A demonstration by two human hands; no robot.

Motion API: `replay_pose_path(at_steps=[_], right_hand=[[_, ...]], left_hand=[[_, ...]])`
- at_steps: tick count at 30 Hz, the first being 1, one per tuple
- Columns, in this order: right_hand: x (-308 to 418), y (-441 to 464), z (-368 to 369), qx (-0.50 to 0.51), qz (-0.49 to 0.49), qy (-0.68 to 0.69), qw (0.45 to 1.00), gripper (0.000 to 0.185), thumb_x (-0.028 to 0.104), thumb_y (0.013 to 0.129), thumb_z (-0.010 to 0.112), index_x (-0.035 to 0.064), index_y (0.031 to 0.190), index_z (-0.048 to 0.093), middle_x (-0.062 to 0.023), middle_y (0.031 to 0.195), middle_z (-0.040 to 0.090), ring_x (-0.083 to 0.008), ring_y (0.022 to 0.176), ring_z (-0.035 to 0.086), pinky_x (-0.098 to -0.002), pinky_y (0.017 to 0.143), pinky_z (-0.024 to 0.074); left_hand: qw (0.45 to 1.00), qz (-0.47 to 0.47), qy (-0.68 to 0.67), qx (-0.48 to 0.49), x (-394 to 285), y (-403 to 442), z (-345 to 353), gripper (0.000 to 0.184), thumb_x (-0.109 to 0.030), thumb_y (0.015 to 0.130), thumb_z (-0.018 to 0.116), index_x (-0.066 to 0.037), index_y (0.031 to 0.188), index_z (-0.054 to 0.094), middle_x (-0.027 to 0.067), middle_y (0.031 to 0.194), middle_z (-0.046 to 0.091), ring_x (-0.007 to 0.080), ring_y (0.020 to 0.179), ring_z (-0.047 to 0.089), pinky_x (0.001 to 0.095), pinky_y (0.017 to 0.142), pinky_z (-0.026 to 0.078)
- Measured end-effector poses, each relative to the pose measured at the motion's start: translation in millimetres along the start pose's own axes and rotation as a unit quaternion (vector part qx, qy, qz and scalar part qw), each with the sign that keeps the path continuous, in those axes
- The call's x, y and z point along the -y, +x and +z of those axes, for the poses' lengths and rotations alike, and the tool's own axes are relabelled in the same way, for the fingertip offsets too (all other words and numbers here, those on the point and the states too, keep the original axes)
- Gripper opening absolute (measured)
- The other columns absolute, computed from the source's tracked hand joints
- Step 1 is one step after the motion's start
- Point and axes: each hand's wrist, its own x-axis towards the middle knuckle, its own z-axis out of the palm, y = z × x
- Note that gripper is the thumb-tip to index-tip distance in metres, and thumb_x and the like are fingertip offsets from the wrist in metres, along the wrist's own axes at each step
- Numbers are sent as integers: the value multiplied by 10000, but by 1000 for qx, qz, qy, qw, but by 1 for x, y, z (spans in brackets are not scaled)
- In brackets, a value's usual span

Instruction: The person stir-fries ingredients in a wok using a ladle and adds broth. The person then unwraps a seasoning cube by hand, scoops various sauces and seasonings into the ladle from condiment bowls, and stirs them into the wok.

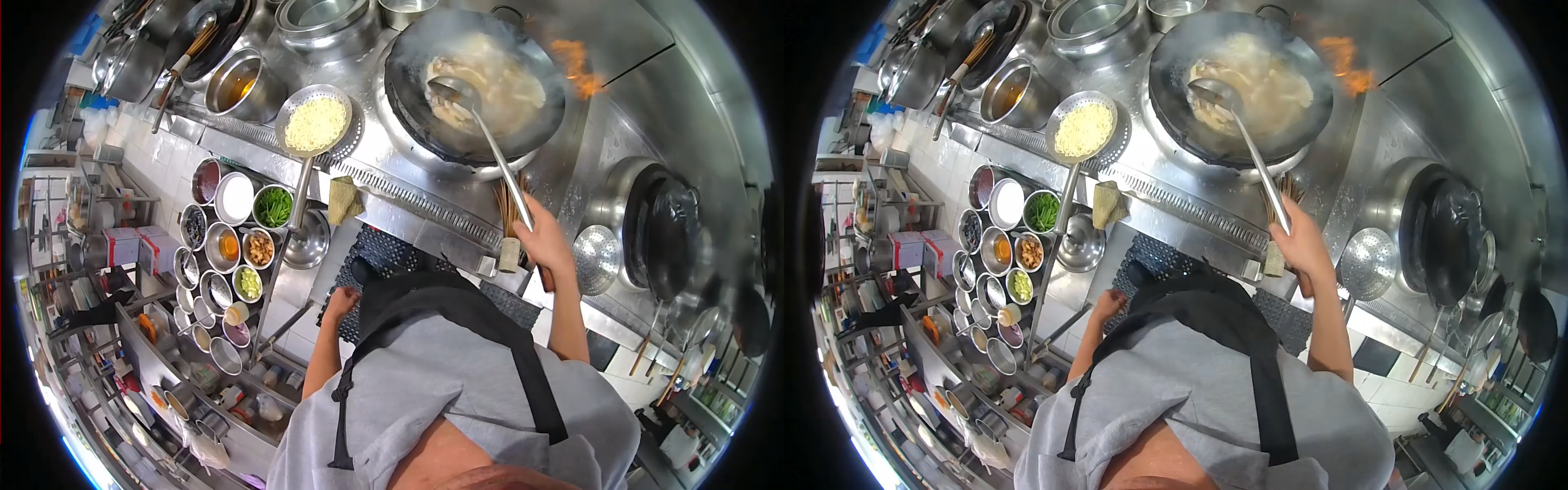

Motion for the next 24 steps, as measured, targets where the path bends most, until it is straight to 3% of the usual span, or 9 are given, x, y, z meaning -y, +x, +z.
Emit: replay_pose_path(at_steps=[6, 9, 12, 13, 14, 15, 16, 19, 24], right_hand=[[-22, 32, 11, -157, -106, -54, 980, 627, 109, 888, 630, 136, 1496, 480, -292, 1224, 665, -456, 1167, 635, -449, 991, 498], [-55, 24, -1, -243, -82, -175, 951, 649, 118, 912, 652, 166, 1525, 445, -344, 1166, 654, -490, 1081, 651, -473, 914, 536], [-122, 48, -20, -250, -100, -193, 943, 648, 116, 917, 645, -13, 1511, 421, -274, 1397, 591, -418, 1290, 578, -431, 1090, 429], [-116, 46, -24, -253, -145, -204, 935, 575, 69, 926, 609, -14, 1478, 470, -265, 1354, 618, -396, 1141, 663, -406, 978, 522], [-94, 42, -24, -171, -39, -42, 984, 587, 70, 947, 598, 5, 1505, 426, -190, 1064, 704, -293, 735, 695, -363, 662, 583], [-83, 32, -18, -95, -20, 196, 976, 578, 75, 973, 579, 39, 1516, 385, -59, 714, 572, -128, 429, 473, -288, 394, 442], [-53, 19, 1, -66, -38, 342, 937, 590, 107, 997, 557, 74, 1533, 316, 16, 588, 393, -75, 357, 350, -258, 318, 357], [-31, 2, 30, 160, -31, 565, 809, 581, 123, 992, 545, 74, 1520, 306, 22, 593, 381, -80, 350, 367, -257, 293, 346], [60, -10, 126, 409, 26, 552, 726, 593, 67, 980, 505, 64, 1523, 266, 25, 580, 347, -62, 336, 341, -243, 266, 293]], left_hand=[[990, -22, -134, -30, 0, -2, -2, 191, -151, 909, 669, 32, 955, 705, 79, 787, 713, 154, 607, 675, 302, 563, 524], [971, -22, -217, -101, 30, -6, 8, 191, -146, 910, 664, 34, 960, 706, 72, 779, 704, 147, 597, 659, 305, 549, 521], [985, -57, -146, -68, 42, -28, 7, 200, -154, 916, 667, 23, 988, 727, 85, 728, 695, 158, 594, 665, 315, 548, 526], [974, -80, -194, -87, 49, -34, 14, 191, -153, 910, 665, 17, 973, 727, 84, 704, 691, 158, 582, 661, 315, 542, 521], [960, -98, -242, -104, 56, -40, 22, 182, -152, 905, 663, 10, 957, 727, 83, 679, 687, 159, 571, 658, 315, 536, 516], [956, -110, -248, -116, 64, -48, 28, 179, -154, 902, 665, 8, 946, 726, 82, 675, 687, 160, 563, 655, 314, 530, 511], [953, -117, -250, -121, 71, -50, 31, 175, -155, 899, 667, 6, 935, 725, 81, 671, 688, 161, 555, 652, 314, 525, 507], [951, -128, -258, -114, 99, -51, 36, 173, -165, 901, 678, 3, 909, 719, 80, 671, 684, 158, 541, 646, 313, 493, 487], [935, -144, -300, -125, 120, -63, 23, 162, -152, 911, 658, -2, 908, 717, 71, 677, 675, 149, 546, 646, 305, 474, 480]])
